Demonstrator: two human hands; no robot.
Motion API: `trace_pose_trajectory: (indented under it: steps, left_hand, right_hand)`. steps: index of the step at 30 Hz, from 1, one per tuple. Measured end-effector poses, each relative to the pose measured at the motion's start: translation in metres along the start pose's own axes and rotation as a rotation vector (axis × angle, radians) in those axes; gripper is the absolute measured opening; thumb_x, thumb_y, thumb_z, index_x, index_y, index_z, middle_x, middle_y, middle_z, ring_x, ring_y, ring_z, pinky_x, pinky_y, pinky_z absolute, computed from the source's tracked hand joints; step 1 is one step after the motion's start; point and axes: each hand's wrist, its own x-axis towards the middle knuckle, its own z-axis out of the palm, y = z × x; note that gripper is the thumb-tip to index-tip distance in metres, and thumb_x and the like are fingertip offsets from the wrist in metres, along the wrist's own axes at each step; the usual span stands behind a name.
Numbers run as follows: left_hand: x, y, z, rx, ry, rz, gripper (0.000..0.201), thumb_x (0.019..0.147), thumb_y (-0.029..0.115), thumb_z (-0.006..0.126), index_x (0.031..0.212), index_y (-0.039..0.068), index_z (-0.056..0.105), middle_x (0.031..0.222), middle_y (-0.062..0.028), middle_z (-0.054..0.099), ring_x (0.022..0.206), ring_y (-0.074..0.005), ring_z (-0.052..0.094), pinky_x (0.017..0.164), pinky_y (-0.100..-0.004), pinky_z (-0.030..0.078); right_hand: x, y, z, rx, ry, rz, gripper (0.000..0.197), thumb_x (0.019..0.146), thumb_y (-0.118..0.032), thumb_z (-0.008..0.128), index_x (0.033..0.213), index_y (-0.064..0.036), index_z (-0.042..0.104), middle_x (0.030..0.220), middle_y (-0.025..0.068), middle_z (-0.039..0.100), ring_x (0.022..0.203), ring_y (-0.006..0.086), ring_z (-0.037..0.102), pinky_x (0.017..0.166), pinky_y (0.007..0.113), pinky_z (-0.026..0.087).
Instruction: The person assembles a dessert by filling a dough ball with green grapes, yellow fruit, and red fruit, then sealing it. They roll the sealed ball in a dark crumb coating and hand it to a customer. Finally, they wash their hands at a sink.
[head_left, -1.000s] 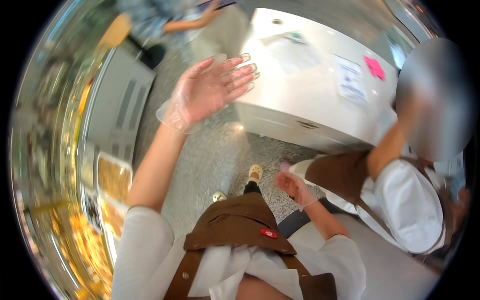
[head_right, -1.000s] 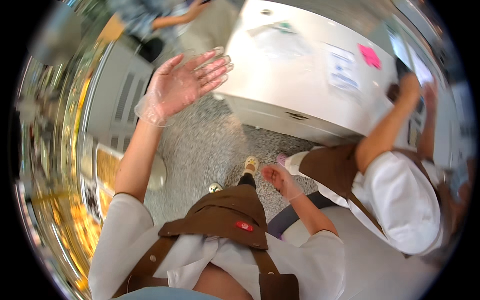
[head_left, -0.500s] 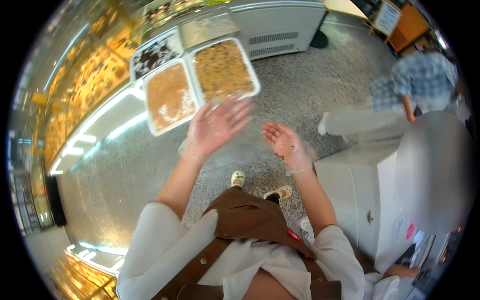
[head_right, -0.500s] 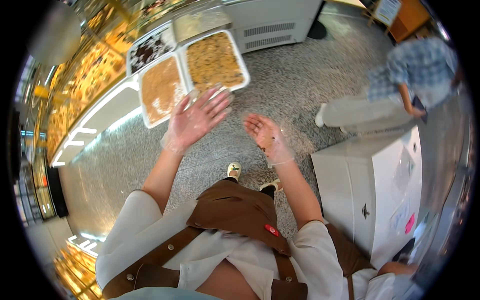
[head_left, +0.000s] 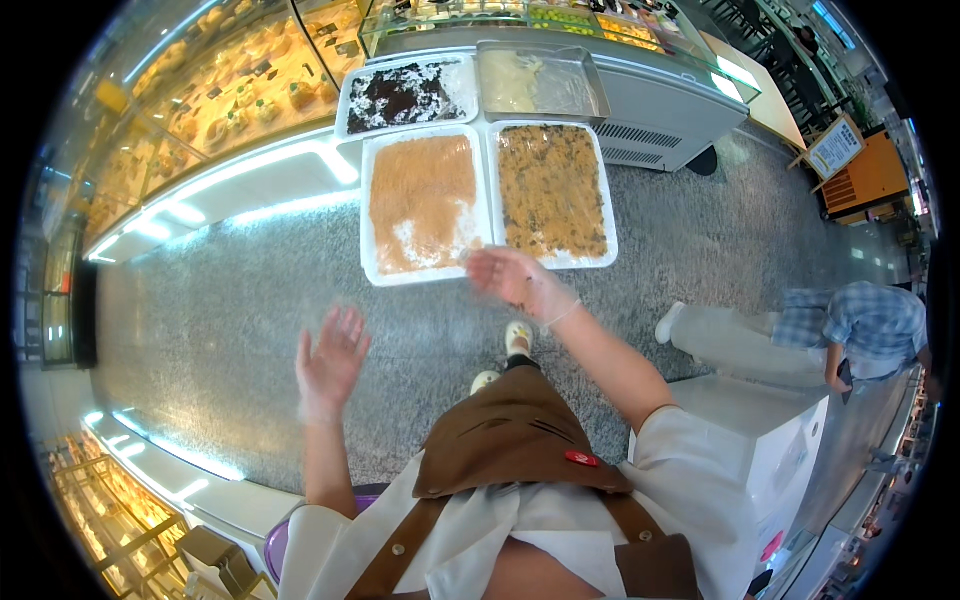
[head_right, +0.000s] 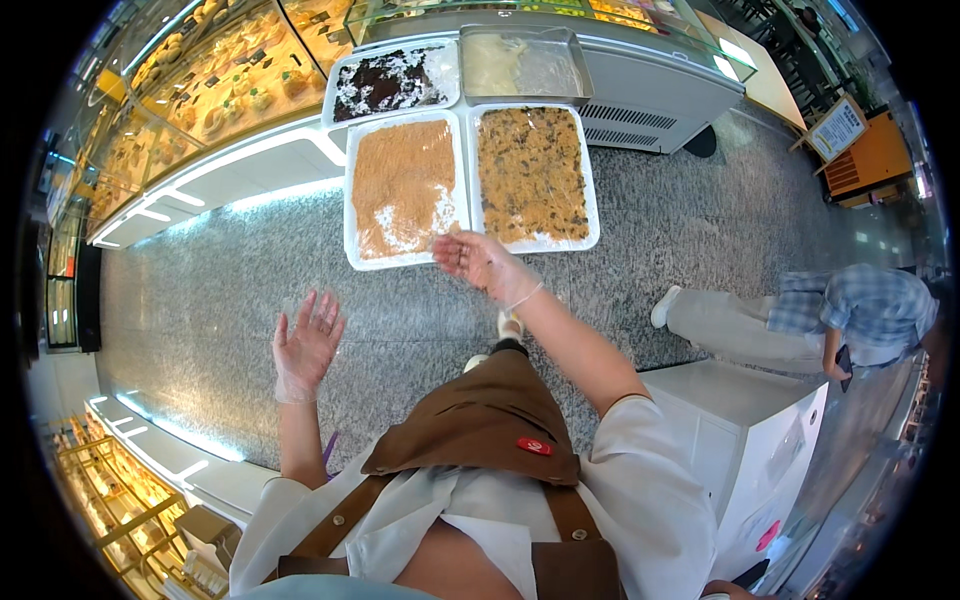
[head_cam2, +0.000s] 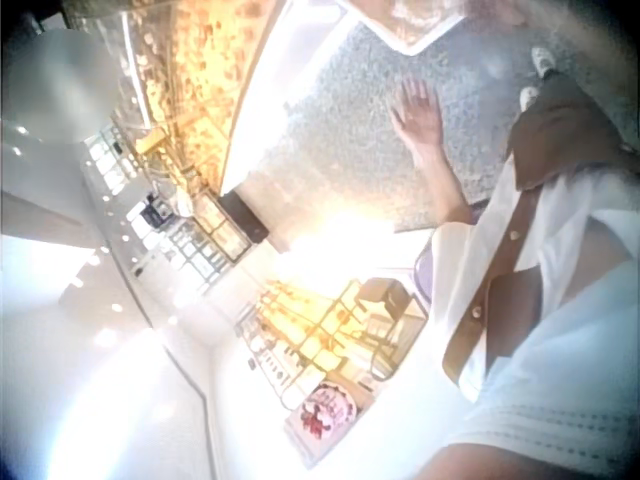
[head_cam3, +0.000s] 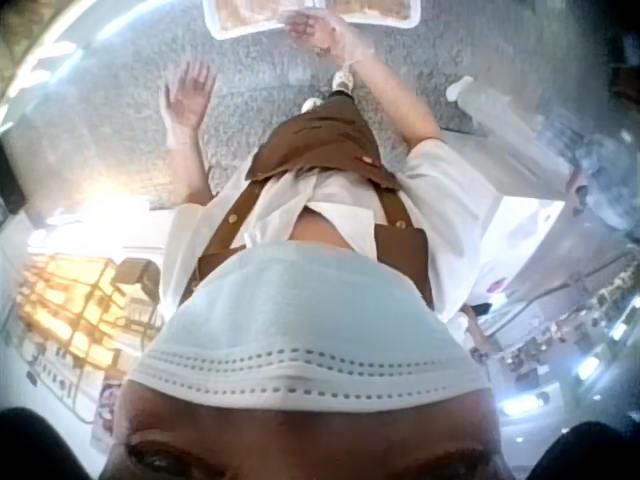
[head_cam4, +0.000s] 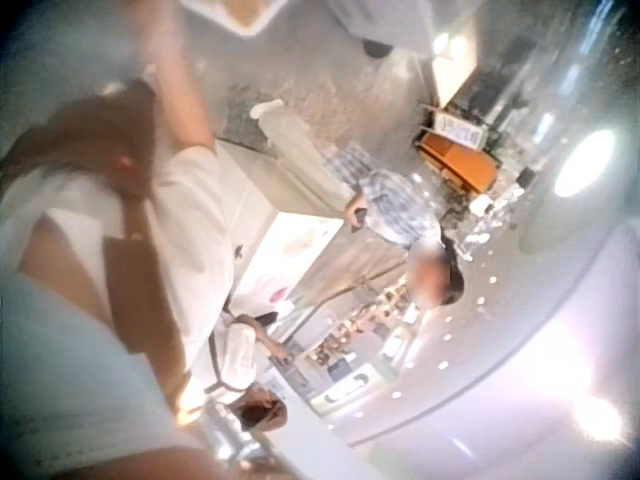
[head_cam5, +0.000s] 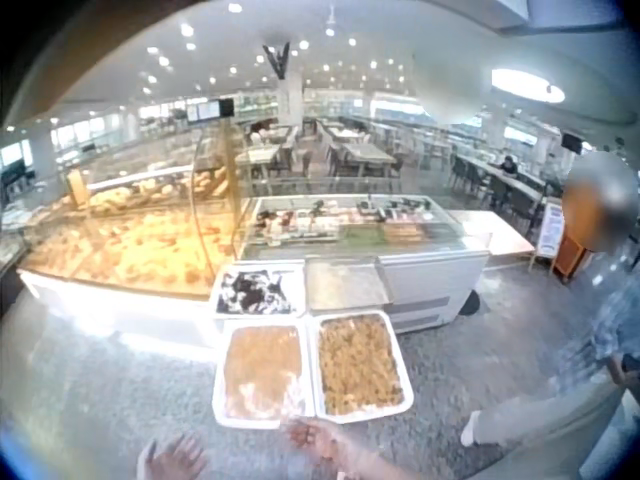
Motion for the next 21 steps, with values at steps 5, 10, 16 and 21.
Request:
trace_pose_trajectory:
  steps: [5, 10, 16, 21]
  left_hand:
    - [0.062, -0.004, 0.033, 0.089, -0.018, -0.015, 0.071, 0.103, 0.048, 0.049, 0.155, 0.001, 0.037, 0.156, -0.0204, 0.04, 0.145, -0.0339, 0.037, 0.125, -0.0511, 0.025]
    - [0.167, -0.005, 0.103, 0.302, 0.008, -0.042, 0.069, 0.104, 0.046, 0.048, 0.152, -0.001, 0.04, 0.156, -0.0221, 0.041, 0.146, -0.0349, 0.039, 0.124, -0.0489, 0.028]
    - [0.361, 0.008, 0.212, 1.035, -0.208, -0.054, 0.06, 0.104, 0.044, 0.053, 0.147, 0.002, 0.05, 0.146, -0.0124, 0.057, 0.135, -0.0216, 0.052, 0.116, -0.0398, 0.039]
    - [0.539, -0.004, 0.282, 1.609, -0.387, 0.108, 0.054, 0.102, 0.034, 0.063, 0.142, 0.0, 0.056, 0.138, -0.0077, 0.061, 0.127, -0.0186, 0.054, 0.112, -0.0326, 0.038]
  right_hand:
    - [0.072, -0.095, -0.038, -0.033, 0.114, -0.219, 0.034, 0.1, -0.027, 0.064, 0.118, 0.0017, 0.067, 0.109, 0.0118, 0.072, 0.098, 0.0192, 0.068, 0.093, 0.033, 0.056]
    - [0.153, -0.175, -0.099, -0.152, 0.237, -0.377, 0.032, 0.099, -0.028, 0.065, 0.115, -0.0009, 0.068, 0.108, 0.0106, 0.072, 0.101, 0.0177, 0.068, 0.091, 0.032, 0.053]
    - [0.24, -0.23, -0.127, -0.787, 0.659, -0.572, 0.027, 0.096, -0.027, 0.064, 0.11, -0.006, 0.072, 0.102, 0.0129, 0.074, 0.097, 0.027, 0.071, 0.083, 0.037, 0.053]
    - [0.292, -0.257, -0.121, -1.272, 0.852, -0.6, 0.025, 0.091, -0.022, 0.066, 0.109, -0.0071, 0.073, 0.103, 0.0173, 0.073, 0.101, 0.0347, 0.069, 0.088, 0.043, 0.053]
